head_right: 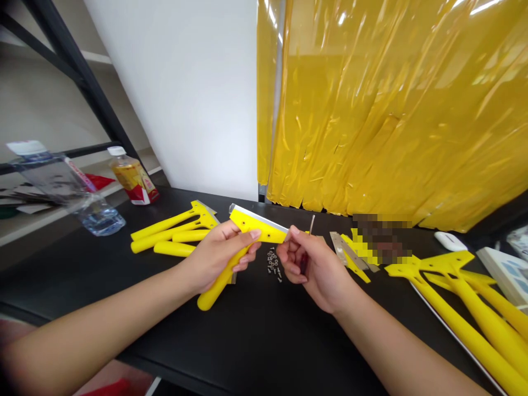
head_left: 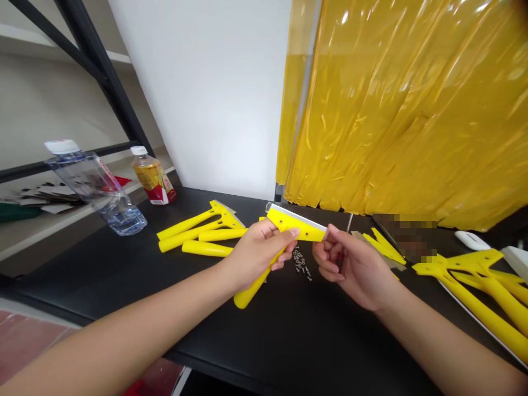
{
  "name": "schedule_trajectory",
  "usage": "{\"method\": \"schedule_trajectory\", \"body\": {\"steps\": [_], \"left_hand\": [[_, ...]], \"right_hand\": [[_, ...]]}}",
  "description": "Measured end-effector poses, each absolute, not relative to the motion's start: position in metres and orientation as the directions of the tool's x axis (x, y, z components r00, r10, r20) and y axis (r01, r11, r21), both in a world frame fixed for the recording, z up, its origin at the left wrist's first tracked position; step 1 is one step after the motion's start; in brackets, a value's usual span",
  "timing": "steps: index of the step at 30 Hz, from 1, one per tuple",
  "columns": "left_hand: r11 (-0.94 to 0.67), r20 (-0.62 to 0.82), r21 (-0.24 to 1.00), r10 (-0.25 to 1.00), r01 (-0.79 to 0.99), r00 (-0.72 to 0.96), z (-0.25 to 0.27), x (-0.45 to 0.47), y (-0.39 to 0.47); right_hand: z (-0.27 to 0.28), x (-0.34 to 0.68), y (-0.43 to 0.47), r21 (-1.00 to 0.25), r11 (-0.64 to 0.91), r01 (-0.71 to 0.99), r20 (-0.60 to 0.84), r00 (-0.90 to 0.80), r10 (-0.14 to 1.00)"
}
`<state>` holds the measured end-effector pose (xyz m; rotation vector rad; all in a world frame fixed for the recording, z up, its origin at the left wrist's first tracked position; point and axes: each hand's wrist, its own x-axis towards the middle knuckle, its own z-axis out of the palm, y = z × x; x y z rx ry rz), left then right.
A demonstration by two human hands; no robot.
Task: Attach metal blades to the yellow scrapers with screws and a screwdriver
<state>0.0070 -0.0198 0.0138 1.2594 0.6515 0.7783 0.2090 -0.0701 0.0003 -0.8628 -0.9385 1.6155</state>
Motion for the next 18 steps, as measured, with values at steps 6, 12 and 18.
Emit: {"method": "schedule_trajectory", "body": {"steps": [6, 12, 18], "left_hand": [[0.136, -0.015, 0.979, 0.796, -0.154, 0.605, 0.016, 0.007, -0.020], [0.211, -0.040, 0.957, 0.771, -0.197, 0.636, 0.019, 0.004, -0.018], [0.258, -0.075, 0.938, 0.801, -0.230, 0.594, 0.020, 0.001, -0.008]], "right_hand": [[0.003, 0.210, -0.071, -0.894, -0.178, -0.410, -0.087, -0.232, 0.969], [0.002, 0.214, -0.073, -0.926, -0.116, -0.358, -0.017, -0.269, 0.963], [-0.015, 0.232, -0.052, -0.883, 0.218, 0.415, 0.194, -0.100, 0.976]]}}
